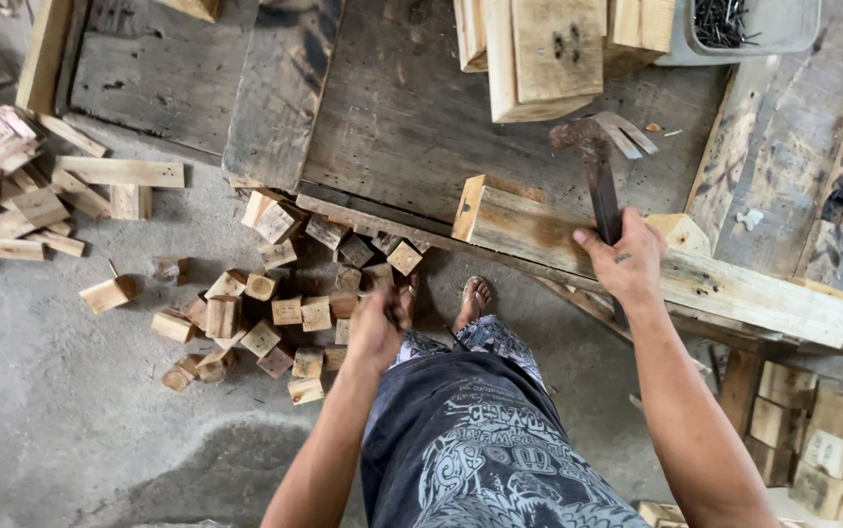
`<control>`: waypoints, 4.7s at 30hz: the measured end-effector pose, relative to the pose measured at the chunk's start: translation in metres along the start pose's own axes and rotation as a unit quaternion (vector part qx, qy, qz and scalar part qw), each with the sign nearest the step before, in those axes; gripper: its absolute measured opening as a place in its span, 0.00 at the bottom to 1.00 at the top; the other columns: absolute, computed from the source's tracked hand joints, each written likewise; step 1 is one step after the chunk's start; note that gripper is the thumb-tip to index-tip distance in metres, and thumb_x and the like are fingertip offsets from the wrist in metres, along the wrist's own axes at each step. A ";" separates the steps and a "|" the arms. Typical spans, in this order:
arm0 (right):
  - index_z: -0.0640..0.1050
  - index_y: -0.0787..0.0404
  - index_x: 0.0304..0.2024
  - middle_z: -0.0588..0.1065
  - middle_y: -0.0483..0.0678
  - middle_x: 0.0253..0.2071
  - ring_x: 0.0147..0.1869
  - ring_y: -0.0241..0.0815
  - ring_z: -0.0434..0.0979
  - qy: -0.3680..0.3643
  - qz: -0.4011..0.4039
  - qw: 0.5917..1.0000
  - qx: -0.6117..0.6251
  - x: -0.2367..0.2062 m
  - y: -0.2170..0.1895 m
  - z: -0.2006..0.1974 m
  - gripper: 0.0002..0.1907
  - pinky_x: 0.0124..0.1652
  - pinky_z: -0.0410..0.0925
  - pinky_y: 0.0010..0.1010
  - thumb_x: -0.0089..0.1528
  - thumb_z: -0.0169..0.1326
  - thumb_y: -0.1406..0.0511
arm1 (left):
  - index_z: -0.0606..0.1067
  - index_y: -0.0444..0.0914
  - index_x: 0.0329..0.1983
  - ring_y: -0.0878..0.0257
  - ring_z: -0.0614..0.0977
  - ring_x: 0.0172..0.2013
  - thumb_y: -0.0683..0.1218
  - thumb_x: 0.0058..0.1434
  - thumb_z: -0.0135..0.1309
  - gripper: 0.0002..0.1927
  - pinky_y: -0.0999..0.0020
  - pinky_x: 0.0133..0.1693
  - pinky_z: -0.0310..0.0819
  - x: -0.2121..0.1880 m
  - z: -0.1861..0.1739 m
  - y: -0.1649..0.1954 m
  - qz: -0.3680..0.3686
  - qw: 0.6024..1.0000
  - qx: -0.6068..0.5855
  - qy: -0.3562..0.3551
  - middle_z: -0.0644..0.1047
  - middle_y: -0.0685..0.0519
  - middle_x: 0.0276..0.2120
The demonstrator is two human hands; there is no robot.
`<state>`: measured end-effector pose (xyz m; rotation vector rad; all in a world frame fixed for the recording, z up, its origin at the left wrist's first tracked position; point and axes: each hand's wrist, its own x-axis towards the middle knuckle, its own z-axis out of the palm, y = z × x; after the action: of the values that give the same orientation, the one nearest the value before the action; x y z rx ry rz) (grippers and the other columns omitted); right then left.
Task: The person assembles wooden frames by aligning small blocks with a long plank and hammering nails to secure them. They repeatedly pick up nails, position the wood pieces, and drive the nails in with a hammer, then place the finished units aside.
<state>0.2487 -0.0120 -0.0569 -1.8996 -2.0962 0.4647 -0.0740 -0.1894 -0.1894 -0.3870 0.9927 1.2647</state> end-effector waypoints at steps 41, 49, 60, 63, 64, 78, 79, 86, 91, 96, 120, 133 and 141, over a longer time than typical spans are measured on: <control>0.72 0.60 0.36 0.76 0.51 0.32 0.43 0.54 0.75 0.002 0.001 0.999 0.034 -0.005 -0.008 0.010 0.21 0.57 0.54 0.49 0.59 0.64 0.51 | 0.79 0.40 0.40 0.51 0.83 0.35 0.39 0.60 0.61 0.06 0.59 0.36 0.78 -0.009 0.217 0.026 0.577 0.496 0.636 -0.132 0.80 0.54 0.41; 0.74 0.67 0.45 0.76 0.56 0.44 0.49 0.54 0.76 0.110 -0.125 0.980 0.110 -0.017 -0.042 -0.028 0.19 0.49 0.64 0.45 0.61 0.62 0.60 | 0.80 0.41 0.39 0.54 0.83 0.34 0.38 0.55 0.62 0.09 0.60 0.36 0.78 -0.009 0.215 0.028 0.615 0.445 0.635 -0.143 0.81 0.55 0.42; 0.65 0.63 0.48 0.74 0.46 0.24 0.19 0.40 0.72 -0.187 -0.039 0.981 0.046 -0.062 -0.090 -0.088 0.15 0.16 0.65 0.33 0.69 0.51 0.60 | 0.81 0.41 0.39 0.58 0.83 0.32 0.41 0.57 0.65 0.08 0.64 0.36 0.78 -0.002 0.212 0.028 0.588 0.460 0.647 -0.154 0.80 0.58 0.41; 0.67 0.63 0.51 0.72 0.52 0.21 0.19 0.44 0.72 -0.130 -0.054 0.984 0.112 -0.069 -0.094 -0.092 0.18 0.21 0.64 0.37 0.65 0.55 0.61 | 0.80 0.42 0.38 0.56 0.83 0.36 0.40 0.54 0.64 0.09 0.64 0.38 0.79 -0.001 0.212 0.029 0.624 0.448 0.623 -0.149 0.80 0.58 0.42; 0.66 0.64 0.51 0.74 0.51 0.22 0.19 0.44 0.74 -0.110 -0.074 0.983 0.130 -0.073 -0.095 -0.093 0.18 0.20 0.65 0.36 0.65 0.55 0.61 | 0.79 0.42 0.37 0.55 0.84 0.38 0.40 0.52 0.63 0.09 0.64 0.40 0.79 -0.001 0.211 0.029 0.645 0.443 0.606 -0.146 0.80 0.58 0.43; 0.63 0.64 0.42 0.72 0.60 0.20 0.24 0.61 0.76 -0.082 0.047 0.990 0.100 -0.105 -0.083 -0.078 0.16 0.26 0.66 0.50 0.64 0.55 0.63 | 0.83 0.43 0.42 0.59 0.84 0.36 0.45 0.56 0.66 0.10 0.65 0.36 0.80 0.006 0.207 0.027 0.567 0.516 0.615 -0.186 0.79 0.59 0.40; 0.63 0.64 0.42 0.72 0.61 0.21 0.26 0.64 0.76 -0.092 0.032 0.992 0.081 -0.106 -0.080 -0.075 0.16 0.27 0.66 0.52 0.64 0.55 0.63 | 0.84 0.43 0.43 0.59 0.84 0.36 0.45 0.56 0.67 0.11 0.65 0.37 0.81 0.007 0.208 0.028 0.564 0.528 0.604 -0.196 0.79 0.58 0.40; 0.62 0.66 0.43 0.73 0.67 0.24 0.33 0.73 0.74 -0.119 0.030 0.992 0.011 -0.107 -0.063 -0.051 0.17 0.31 0.65 0.58 0.64 0.54 0.63 | 0.81 0.42 0.53 0.61 0.84 0.44 0.40 0.64 0.56 0.14 0.66 0.43 0.83 0.021 0.194 0.066 0.373 0.747 0.495 -0.240 0.78 0.48 0.50; 0.61 0.66 0.42 0.73 0.68 0.25 0.34 0.74 0.75 -0.127 0.051 0.990 -0.014 -0.112 -0.054 -0.046 0.18 0.32 0.66 0.58 0.64 0.54 0.62 | 0.78 0.41 0.55 0.59 0.85 0.46 0.49 0.64 0.58 0.18 0.67 0.44 0.83 0.009 0.166 0.076 0.278 0.843 0.442 -0.124 0.83 0.49 0.47; 0.61 0.65 0.43 0.74 0.69 0.24 0.34 0.76 0.74 -0.137 0.091 0.985 -0.042 -0.108 -0.050 -0.041 0.19 0.33 0.66 0.60 0.64 0.55 0.60 | 0.80 0.34 0.52 0.53 0.84 0.44 0.54 0.59 0.65 0.24 0.60 0.44 0.81 -0.014 0.173 0.031 0.435 0.672 0.599 -0.029 0.80 0.43 0.50; 0.68 0.65 0.52 0.71 0.48 0.24 0.24 0.35 0.70 -0.043 -0.089 0.994 0.049 -0.099 -0.083 -0.051 0.16 0.22 0.63 0.28 0.67 0.55 0.64 | 0.75 0.31 0.50 0.49 0.82 0.38 0.47 0.68 0.56 0.14 0.57 0.39 0.77 -0.009 0.176 -0.008 0.561 0.655 0.507 0.011 0.76 0.44 0.42; 0.67 0.66 0.46 0.66 0.46 0.20 0.20 0.38 0.64 0.025 -0.010 0.968 0.251 -0.105 -0.081 -0.063 0.18 0.22 0.61 0.30 0.68 0.55 0.58 | 0.75 0.33 0.48 0.45 0.81 0.36 0.48 0.68 0.55 0.14 0.55 0.37 0.76 -0.015 0.183 -0.005 0.565 0.665 0.488 0.011 0.75 0.43 0.40; 0.75 0.62 0.50 0.73 0.44 0.26 0.18 0.29 0.71 0.154 -0.201 0.866 0.431 -0.097 -0.062 -0.102 0.05 0.22 0.67 0.23 0.73 0.54 0.67 | 0.76 0.34 0.48 0.43 0.79 0.37 0.50 0.67 0.56 0.15 0.52 0.37 0.74 -0.018 0.189 0.007 0.539 0.675 0.503 0.014 0.75 0.43 0.40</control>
<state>0.2445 -0.1083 0.0628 -0.9206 -1.5864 0.7663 -0.0034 -0.0605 -0.0696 1.2490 1.8760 1.4277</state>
